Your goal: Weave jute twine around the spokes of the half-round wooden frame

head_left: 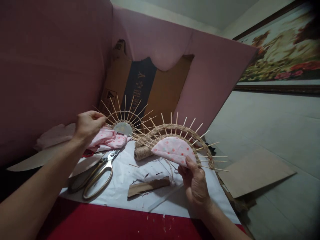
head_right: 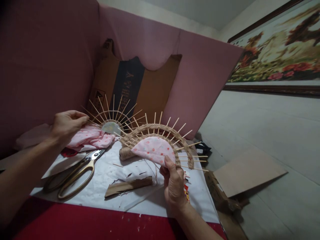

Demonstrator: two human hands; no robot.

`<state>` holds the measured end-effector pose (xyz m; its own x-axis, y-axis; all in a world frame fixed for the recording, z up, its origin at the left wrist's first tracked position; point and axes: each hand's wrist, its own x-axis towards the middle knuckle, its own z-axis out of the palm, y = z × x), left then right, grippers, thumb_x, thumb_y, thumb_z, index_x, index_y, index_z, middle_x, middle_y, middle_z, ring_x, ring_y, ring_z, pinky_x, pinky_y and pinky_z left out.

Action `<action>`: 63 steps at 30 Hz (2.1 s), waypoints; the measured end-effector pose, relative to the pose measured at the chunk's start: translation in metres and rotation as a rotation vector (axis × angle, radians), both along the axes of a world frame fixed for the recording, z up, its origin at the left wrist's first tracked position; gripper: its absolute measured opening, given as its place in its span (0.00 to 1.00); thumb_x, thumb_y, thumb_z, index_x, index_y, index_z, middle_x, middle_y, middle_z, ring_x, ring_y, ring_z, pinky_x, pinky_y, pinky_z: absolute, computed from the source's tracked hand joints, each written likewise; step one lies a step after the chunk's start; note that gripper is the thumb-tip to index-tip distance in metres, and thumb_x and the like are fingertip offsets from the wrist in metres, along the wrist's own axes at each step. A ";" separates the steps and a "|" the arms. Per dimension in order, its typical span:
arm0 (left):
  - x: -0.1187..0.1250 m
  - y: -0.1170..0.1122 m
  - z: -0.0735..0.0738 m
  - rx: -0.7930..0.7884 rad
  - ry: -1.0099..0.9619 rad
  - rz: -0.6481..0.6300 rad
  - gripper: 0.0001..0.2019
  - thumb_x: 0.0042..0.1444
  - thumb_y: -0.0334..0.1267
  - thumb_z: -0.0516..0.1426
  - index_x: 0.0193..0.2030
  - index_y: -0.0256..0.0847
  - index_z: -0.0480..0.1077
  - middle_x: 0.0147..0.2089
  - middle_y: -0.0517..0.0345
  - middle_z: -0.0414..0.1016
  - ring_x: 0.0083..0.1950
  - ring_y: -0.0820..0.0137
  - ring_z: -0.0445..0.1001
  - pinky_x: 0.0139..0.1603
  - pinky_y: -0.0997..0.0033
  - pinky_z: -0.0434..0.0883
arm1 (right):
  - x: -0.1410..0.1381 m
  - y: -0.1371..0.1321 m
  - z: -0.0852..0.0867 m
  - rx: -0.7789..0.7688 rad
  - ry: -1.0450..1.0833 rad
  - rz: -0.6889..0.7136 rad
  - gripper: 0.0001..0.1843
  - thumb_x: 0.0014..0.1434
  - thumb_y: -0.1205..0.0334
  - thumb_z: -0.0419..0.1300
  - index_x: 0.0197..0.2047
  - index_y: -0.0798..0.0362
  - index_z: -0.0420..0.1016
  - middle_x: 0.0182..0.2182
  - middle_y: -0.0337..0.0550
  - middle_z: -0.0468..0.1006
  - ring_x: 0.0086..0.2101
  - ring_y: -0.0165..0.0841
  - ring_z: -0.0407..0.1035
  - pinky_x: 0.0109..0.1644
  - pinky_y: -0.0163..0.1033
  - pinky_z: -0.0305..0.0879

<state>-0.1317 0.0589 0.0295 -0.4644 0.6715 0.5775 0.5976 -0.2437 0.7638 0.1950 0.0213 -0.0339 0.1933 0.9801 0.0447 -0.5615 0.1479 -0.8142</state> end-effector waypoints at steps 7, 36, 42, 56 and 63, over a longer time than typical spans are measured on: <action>0.041 -0.014 0.008 -0.037 0.060 -0.204 0.07 0.49 0.36 0.55 0.29 0.39 0.75 0.32 0.56 0.78 0.38 0.62 0.74 0.39 0.63 0.69 | 0.000 -0.002 -0.008 0.005 -0.151 0.133 0.13 0.42 0.56 0.70 0.23 0.55 0.73 0.22 0.34 0.70 0.25 0.25 0.63 0.31 0.31 0.63; 0.087 -0.044 0.008 0.520 0.440 -0.212 0.08 0.53 0.27 0.51 0.28 0.43 0.67 0.32 0.57 0.74 0.40 0.64 0.68 0.46 0.56 0.65 | 0.000 -0.016 -0.017 0.129 -0.542 0.371 0.13 0.53 0.52 0.63 0.34 0.54 0.80 0.29 0.44 0.79 0.31 0.35 0.70 0.40 0.41 0.67; 0.080 -0.042 0.009 0.448 0.325 -0.155 0.09 0.51 0.30 0.49 0.26 0.44 0.67 0.30 0.57 0.73 0.41 0.62 0.67 0.47 0.55 0.64 | 0.001 -0.014 -0.019 0.064 -0.451 0.350 0.12 0.52 0.53 0.64 0.32 0.54 0.79 0.28 0.42 0.77 0.29 0.32 0.68 0.36 0.37 0.65; 0.073 -0.029 0.004 0.320 0.681 -0.401 0.05 0.49 0.31 0.60 0.30 0.45 0.74 0.32 0.59 0.76 0.38 0.64 0.67 0.45 0.57 0.62 | -0.001 -0.015 -0.013 0.020 -0.377 0.307 0.14 0.49 0.53 0.66 0.23 0.56 0.74 0.20 0.38 0.70 0.24 0.27 0.61 0.30 0.33 0.60; 0.074 -0.023 0.000 0.291 0.727 -0.379 0.04 0.50 0.33 0.60 0.27 0.44 0.72 0.31 0.60 0.75 0.39 0.64 0.67 0.45 0.57 0.61 | -0.001 -0.014 -0.014 0.041 -0.404 0.333 0.12 0.51 0.54 0.65 0.31 0.55 0.77 0.25 0.40 0.75 0.25 0.29 0.64 0.33 0.35 0.63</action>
<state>-0.0582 0.0356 0.0295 0.3115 0.4858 0.8167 0.7523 -0.6511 0.1004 0.1939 0.0073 -0.0480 -0.1693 0.9814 0.0910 -0.2255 0.0513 -0.9729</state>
